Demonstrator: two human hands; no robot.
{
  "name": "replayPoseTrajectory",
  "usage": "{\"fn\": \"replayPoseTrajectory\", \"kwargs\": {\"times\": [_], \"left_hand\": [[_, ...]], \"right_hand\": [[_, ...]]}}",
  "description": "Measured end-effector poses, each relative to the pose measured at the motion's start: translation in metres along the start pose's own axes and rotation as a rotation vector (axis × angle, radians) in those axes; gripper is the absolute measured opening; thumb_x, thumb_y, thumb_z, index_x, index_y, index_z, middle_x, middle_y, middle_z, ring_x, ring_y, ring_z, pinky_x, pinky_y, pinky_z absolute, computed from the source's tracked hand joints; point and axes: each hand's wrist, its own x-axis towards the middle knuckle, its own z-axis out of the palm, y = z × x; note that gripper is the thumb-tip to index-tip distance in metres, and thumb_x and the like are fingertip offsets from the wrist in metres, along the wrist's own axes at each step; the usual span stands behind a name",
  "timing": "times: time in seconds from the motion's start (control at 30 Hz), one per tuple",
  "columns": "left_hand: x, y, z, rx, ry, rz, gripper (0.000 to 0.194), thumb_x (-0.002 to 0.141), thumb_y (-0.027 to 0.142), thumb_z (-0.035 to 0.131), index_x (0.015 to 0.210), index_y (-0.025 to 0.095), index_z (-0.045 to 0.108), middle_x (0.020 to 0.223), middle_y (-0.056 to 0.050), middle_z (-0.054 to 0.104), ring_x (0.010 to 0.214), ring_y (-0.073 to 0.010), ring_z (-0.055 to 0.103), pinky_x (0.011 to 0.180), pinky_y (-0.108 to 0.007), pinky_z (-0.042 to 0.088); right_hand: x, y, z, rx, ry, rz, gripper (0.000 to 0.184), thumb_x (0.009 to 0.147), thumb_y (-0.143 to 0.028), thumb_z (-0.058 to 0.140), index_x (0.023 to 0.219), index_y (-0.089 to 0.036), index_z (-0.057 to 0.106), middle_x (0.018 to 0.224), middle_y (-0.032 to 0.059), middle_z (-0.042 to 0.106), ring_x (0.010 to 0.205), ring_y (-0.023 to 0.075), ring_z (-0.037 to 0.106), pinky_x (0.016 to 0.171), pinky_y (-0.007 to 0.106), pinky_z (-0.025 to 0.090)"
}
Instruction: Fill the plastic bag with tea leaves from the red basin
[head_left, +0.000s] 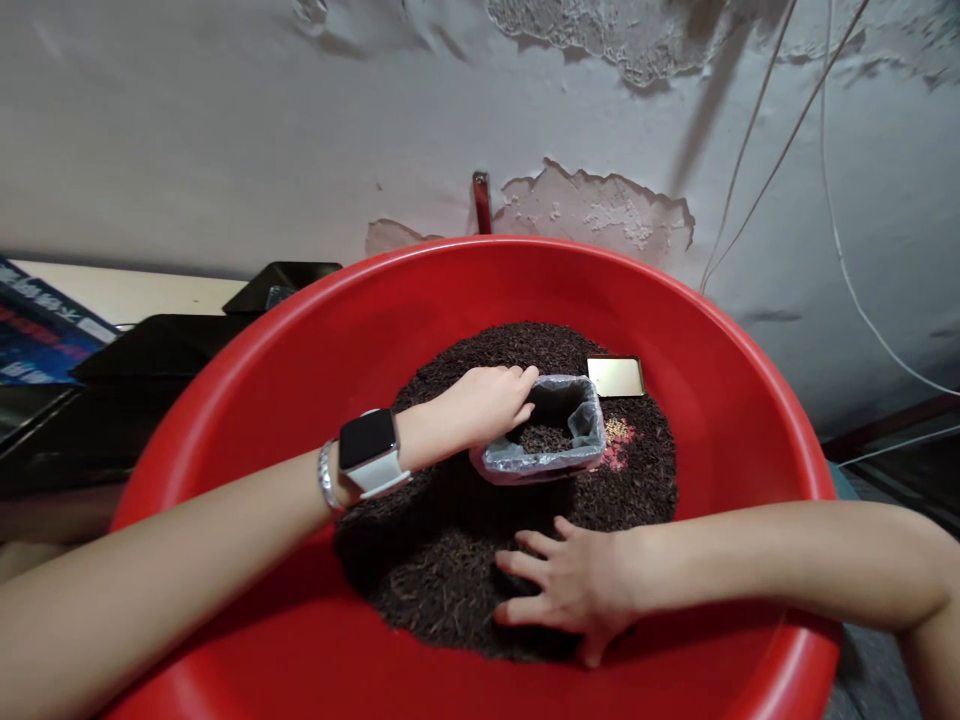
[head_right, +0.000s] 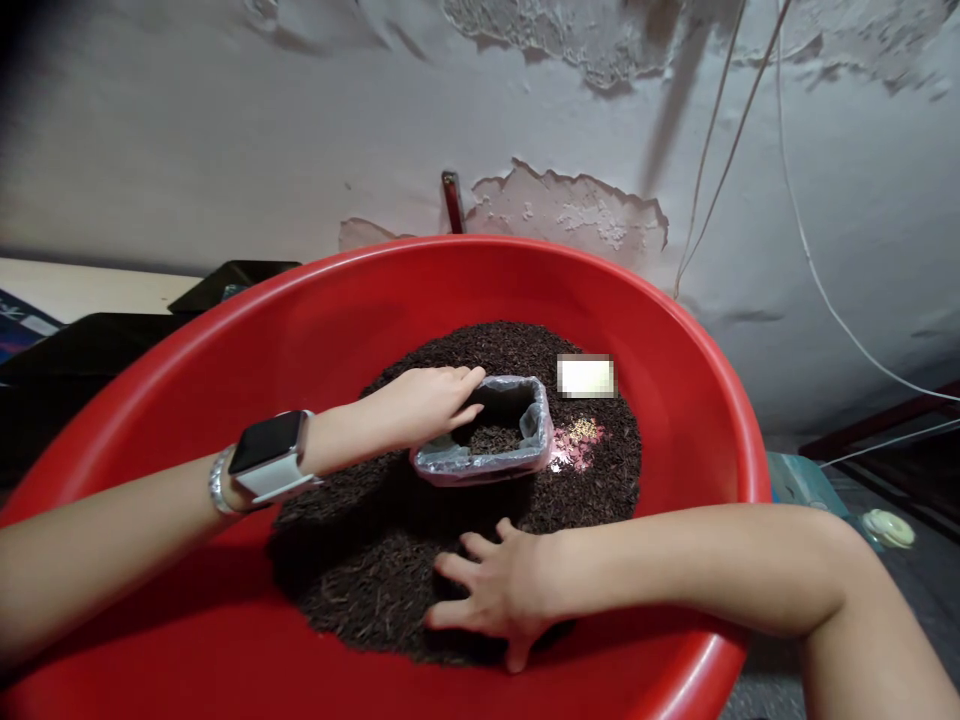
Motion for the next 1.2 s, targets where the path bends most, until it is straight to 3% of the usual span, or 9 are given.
{"fn": "replayPoseTrajectory", "kwargs": {"times": [0.07,0.17,0.37,0.53,0.73,0.87,1.07,1.2], "left_hand": [[0.0,0.0,0.0,0.0,-0.004,0.003,0.023,0.089,0.027,0.043,0.104,0.011,0.049,0.096,-0.012,0.064,0.083,-0.0256,0.063,0.066,-0.032,0.047],[0.001,-0.001,0.002,0.01,-0.006,0.0,0.023,0.089,0.028,0.043,0.104,0.012,0.049,0.096,-0.012,0.064,0.083,-0.0247,0.064,0.066,-0.031,0.047],[0.002,-0.003,0.007,0.032,0.024,0.018,0.024,0.088,0.028,0.044,0.104,0.011,0.05,0.092,-0.013,0.065,0.081,-0.0273,0.064,0.064,-0.033,0.047],[0.002,-0.004,0.009,0.031,0.031,0.022,0.024,0.088,0.028,0.045,0.104,0.011,0.05,0.091,-0.012,0.065,0.08,-0.0274,0.064,0.063,-0.034,0.048],[0.002,-0.002,0.006,0.025,0.015,0.01,0.024,0.088,0.029,0.045,0.104,0.011,0.05,0.094,-0.013,0.064,0.082,-0.027,0.064,0.065,-0.034,0.048],[0.001,0.0,0.002,0.009,-0.008,-0.002,0.024,0.088,0.027,0.044,0.105,0.011,0.05,0.095,-0.013,0.064,0.083,-0.0265,0.064,0.066,-0.033,0.047],[-0.001,-0.001,0.001,-0.027,0.017,0.01,0.024,0.089,0.027,0.043,0.105,0.011,0.049,0.096,-0.013,0.064,0.084,-0.0256,0.063,0.067,-0.033,0.047],[0.0,-0.001,0.001,-0.036,0.023,0.005,0.022,0.088,0.026,0.043,0.104,0.012,0.05,0.096,-0.014,0.064,0.084,-0.0255,0.063,0.067,-0.033,0.047]], "right_hand": [[0.006,0.003,0.011,0.072,-0.164,0.082,0.097,0.062,-0.045,0.074,0.142,-0.029,0.022,0.145,0.0199,0.022,0.123,0.0424,0.036,0.081,0.056,0.044],[0.011,0.008,0.015,0.136,-0.192,0.114,0.103,0.059,-0.038,0.077,0.143,-0.026,0.019,0.14,0.0223,0.031,0.117,0.0401,0.044,0.078,0.05,0.047],[0.015,0.01,0.014,0.128,-0.191,0.103,0.081,0.067,-0.044,0.07,0.132,-0.011,0.036,0.124,0.0225,0.047,0.107,0.0342,0.053,0.073,0.039,0.05],[0.013,0.007,0.012,0.132,-0.245,0.116,0.072,0.077,-0.044,0.061,0.134,-0.01,0.033,0.12,0.023,0.053,0.096,0.0307,0.062,0.066,0.036,0.051],[0.012,0.005,0.006,0.136,-0.266,0.097,0.056,0.083,-0.04,0.056,0.125,-0.006,0.043,0.095,0.0163,0.066,0.091,0.0288,0.064,0.064,0.036,0.051],[0.011,0.003,0.0,0.1,-0.148,0.074,0.048,0.084,-0.042,0.054,0.117,-0.007,0.047,0.087,0.0129,0.068,0.084,0.0272,0.066,0.057,0.033,0.049],[-0.001,0.003,-0.027,0.004,0.329,0.096,0.038,0.087,-0.046,0.048,0.106,-0.013,0.043,0.083,0.0057,0.065,0.06,0.0182,0.063,0.04,0.026,0.031],[-0.009,0.013,-0.04,-0.071,0.569,0.229,0.03,0.087,-0.041,0.047,0.1,-0.015,0.043,0.081,0.0046,0.064,0.062,0.0171,0.061,0.04,0.026,0.023]]}}
